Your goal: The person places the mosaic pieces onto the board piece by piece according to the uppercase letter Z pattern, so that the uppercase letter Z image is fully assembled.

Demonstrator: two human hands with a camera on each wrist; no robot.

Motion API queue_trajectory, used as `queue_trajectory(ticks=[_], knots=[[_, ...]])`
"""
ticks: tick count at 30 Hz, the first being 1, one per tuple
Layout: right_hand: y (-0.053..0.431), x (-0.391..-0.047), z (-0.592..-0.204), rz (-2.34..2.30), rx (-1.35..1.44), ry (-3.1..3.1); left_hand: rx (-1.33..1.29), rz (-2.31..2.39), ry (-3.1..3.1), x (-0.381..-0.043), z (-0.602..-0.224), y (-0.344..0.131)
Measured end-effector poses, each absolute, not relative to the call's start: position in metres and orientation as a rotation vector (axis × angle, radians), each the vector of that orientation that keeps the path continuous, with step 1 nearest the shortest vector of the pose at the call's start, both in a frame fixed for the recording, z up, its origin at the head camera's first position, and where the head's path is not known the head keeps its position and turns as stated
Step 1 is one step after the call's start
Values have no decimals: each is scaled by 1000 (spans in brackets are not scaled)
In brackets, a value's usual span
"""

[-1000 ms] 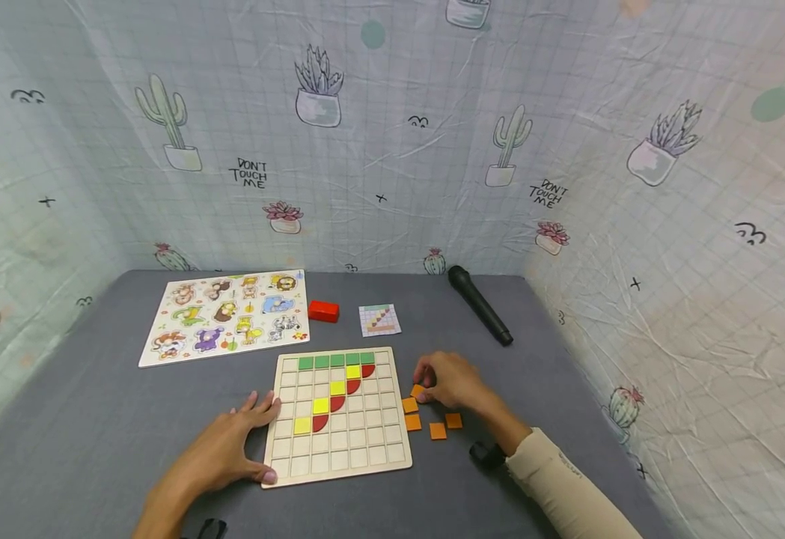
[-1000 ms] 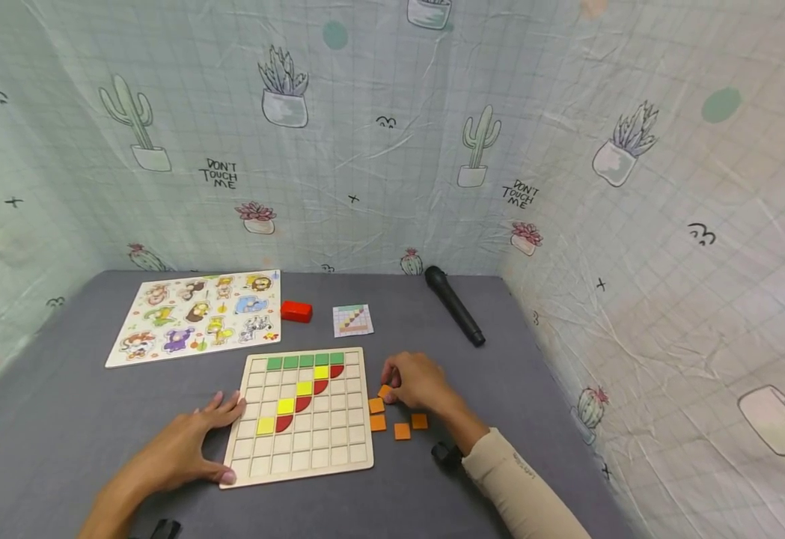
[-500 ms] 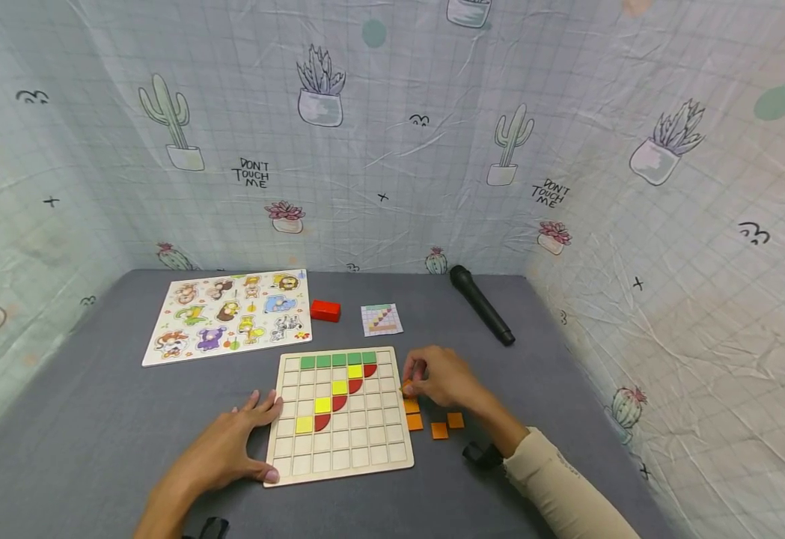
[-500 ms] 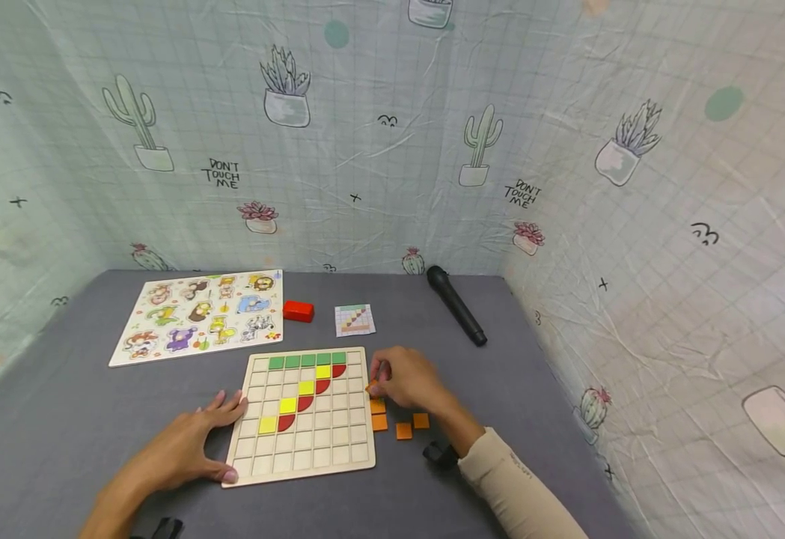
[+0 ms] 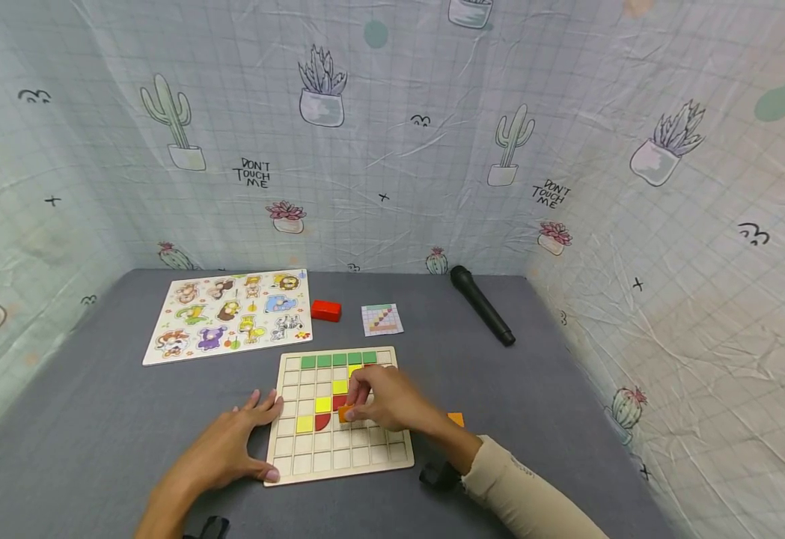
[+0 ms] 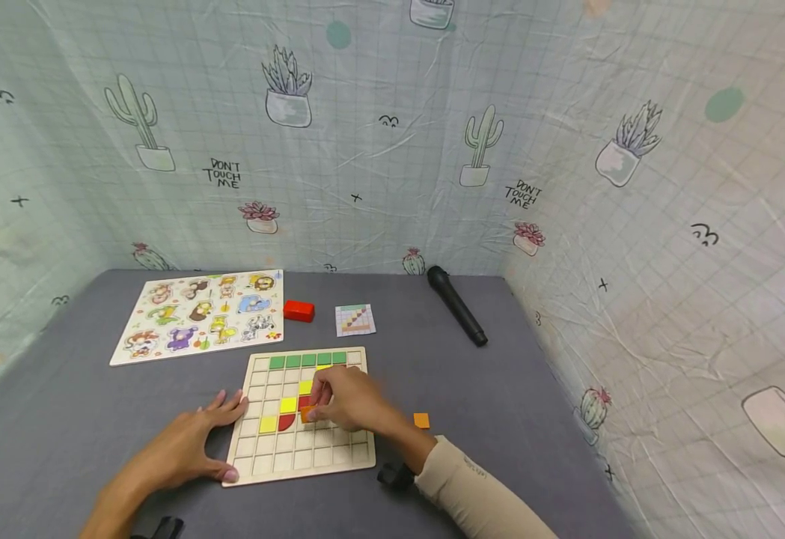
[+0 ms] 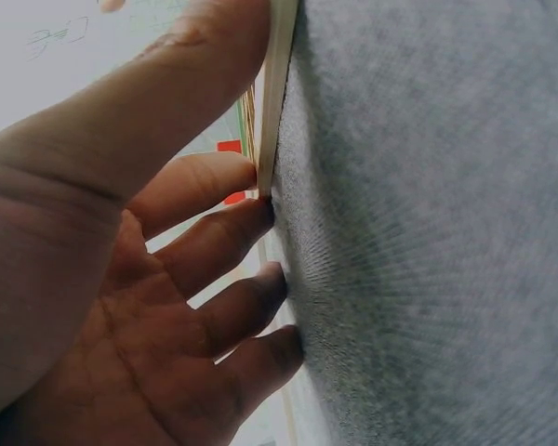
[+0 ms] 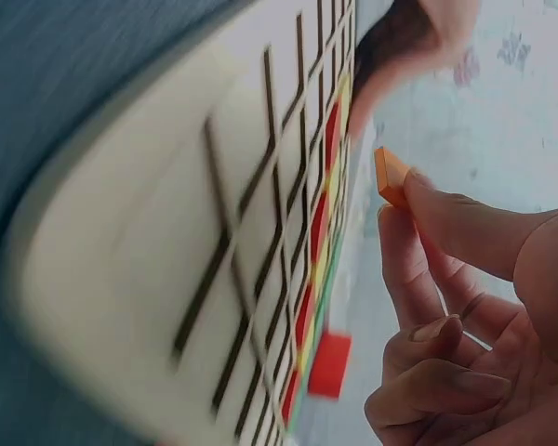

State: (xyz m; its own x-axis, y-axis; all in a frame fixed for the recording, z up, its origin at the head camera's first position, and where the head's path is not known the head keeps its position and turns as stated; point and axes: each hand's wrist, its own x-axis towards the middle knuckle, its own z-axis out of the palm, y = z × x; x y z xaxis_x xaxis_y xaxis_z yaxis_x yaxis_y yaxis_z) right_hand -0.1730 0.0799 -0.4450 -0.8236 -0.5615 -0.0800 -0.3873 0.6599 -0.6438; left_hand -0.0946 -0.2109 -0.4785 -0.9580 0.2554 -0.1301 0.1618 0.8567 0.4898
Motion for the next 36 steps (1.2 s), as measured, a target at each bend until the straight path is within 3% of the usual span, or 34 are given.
queue_trajectory(ticks=[19,36], knots=[[10,-152,-461,-667,-864,2671,435,751,2887,-93,-481,-214],[26,-156,-456,-755,-929,2606,418,748,2871,-93,-479,-214]])
